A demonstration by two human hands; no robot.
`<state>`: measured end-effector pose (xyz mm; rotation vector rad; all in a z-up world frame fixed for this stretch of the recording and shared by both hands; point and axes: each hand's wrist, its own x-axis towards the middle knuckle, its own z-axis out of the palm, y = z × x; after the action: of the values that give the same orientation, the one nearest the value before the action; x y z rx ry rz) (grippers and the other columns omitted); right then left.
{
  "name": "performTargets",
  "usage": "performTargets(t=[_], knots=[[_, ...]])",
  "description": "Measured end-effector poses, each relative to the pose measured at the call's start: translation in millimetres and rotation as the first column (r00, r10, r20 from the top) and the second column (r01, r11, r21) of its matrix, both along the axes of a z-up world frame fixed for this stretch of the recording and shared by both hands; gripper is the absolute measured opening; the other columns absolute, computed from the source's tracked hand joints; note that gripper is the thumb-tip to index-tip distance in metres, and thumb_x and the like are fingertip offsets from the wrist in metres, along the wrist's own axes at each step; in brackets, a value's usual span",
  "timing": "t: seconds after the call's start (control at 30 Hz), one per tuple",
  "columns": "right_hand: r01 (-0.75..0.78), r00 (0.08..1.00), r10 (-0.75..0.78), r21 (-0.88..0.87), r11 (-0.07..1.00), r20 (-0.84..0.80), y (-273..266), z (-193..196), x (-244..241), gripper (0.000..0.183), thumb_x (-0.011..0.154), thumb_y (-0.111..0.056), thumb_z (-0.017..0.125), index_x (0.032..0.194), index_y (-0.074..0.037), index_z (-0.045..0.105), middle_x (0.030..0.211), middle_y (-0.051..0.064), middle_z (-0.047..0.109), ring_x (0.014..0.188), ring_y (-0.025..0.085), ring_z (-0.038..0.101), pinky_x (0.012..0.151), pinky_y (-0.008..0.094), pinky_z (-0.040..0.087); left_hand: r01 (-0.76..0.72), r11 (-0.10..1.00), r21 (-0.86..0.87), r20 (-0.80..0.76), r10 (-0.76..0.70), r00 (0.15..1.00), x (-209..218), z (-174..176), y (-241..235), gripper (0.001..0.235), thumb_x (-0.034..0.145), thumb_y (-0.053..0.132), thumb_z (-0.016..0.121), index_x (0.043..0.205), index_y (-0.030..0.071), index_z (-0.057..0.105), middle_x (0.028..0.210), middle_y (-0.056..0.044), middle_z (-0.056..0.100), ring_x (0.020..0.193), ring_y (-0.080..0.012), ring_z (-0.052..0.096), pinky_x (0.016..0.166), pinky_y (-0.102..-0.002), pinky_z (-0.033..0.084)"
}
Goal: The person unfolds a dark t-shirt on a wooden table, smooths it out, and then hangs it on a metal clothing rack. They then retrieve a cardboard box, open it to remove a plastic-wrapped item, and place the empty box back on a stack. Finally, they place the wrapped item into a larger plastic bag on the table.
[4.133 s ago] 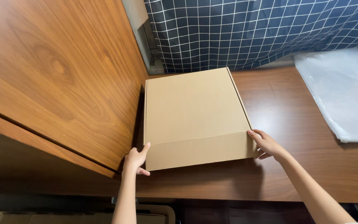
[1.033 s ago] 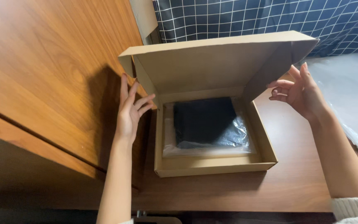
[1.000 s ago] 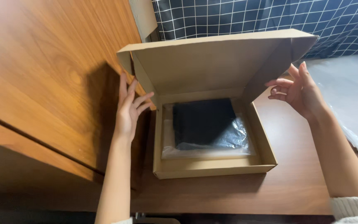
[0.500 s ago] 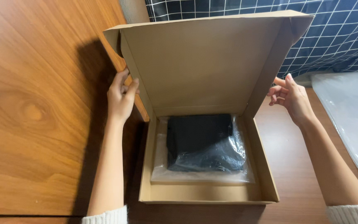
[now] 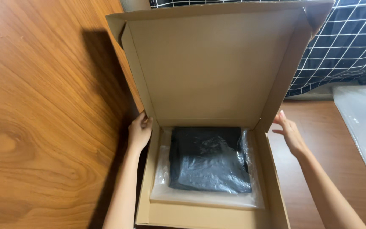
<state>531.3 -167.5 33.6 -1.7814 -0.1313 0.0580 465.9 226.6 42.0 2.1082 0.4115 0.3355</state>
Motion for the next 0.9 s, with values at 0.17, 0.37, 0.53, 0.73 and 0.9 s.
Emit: performTargets(t=[0.17, 0.37, 0.53, 0.73, 0.9], knots=[[-0.011, 0.994, 0.019, 0.077, 0.997, -0.104, 16.5, 1.8, -18.7, 0.061, 0.092, -0.045, 0.023, 0.132, -0.002, 0.038, 0.136, 0.018, 0.036, 0.131, 0.034, 0.025, 0.095, 0.056, 0.03, -0.084, 0.996, -0.035, -0.043, 0.082, 0.996, 6.6, -33.6, 8.0, 0.044, 0.09, 0.032, 0.046, 0.122, 0.002, 0.051, 0.111, -0.025, 0.056, 0.099, -0.0347, 0.057, 0.08, -0.044, 0.049], [-0.057, 0.989, 0.081, 0.183, 0.981, -0.126, 28.3, 0.4, -6.4, 0.06, 0.09, -0.045, 0.018, 0.137, -0.01, 0.032, 0.143, 0.004, 0.031, 0.133, 0.026, 0.023, 0.097, 0.053, 0.029, -0.136, 0.985, 0.107, -0.087, 0.146, 0.985, 13.8, -2.7, 6.5, 0.034, 0.089, 0.034, 0.046, 0.103, 0.007, 0.062, 0.094, -0.02, 0.063, 0.092, -0.0359, 0.059, 0.078, -0.046, 0.048], [-0.062, 0.979, 0.096, 0.19, 0.98, -0.178, 28.9, 3.1, 4.8, 0.059, 0.09, -0.044, 0.018, 0.139, -0.013, 0.027, 0.145, 0.002, 0.027, 0.133, 0.027, 0.024, 0.096, 0.053, 0.031, -0.182, 0.966, 0.184, -0.041, 0.192, 0.98, 30.2, -1.9, 6.3, 0.029, 0.092, 0.031, 0.044, 0.088, 0.009, 0.063, 0.084, -0.016, 0.065, 0.087, -0.0347, 0.061, 0.072, -0.045, 0.05], [-0.035, 0.968, 0.076, 0.169, 0.985, -0.24, 28.9, 28.0, -8.7, 0.056, 0.09, -0.043, 0.026, 0.138, -0.014, 0.031, 0.142, 0.007, 0.032, 0.131, 0.032, 0.024, 0.097, 0.054, 0.029, -0.231, 0.953, 0.196, -0.087, 0.252, 0.964, 28.3, -4.1, -4.8, 0.03, 0.092, 0.036, 0.042, 0.102, 0.014, 0.059, 0.093, -0.015, 0.064, 0.093, -0.0318, 0.059, 0.077, -0.044, 0.049], [0.16, 0.987, -0.16, 0.109, 0.981, -0.009, 16.6, 10.1, -12.1, 0.046, 0.096, -0.022, 0.027, 0.138, -0.004, 0.024, 0.138, 0.029, 0.024, 0.128, 0.043, 0.018, 0.101, 0.056, 0.022, -0.307, 0.937, 0.17, 0.22, 0.267, 0.938, -10.8, 24.1, -52.4, 0.055, 0.085, 0.014, 0.051, 0.134, -0.002, 0.032, 0.123, -0.034, 0.042, 0.112, -0.0468, 0.043, 0.095, -0.054, 0.035]])
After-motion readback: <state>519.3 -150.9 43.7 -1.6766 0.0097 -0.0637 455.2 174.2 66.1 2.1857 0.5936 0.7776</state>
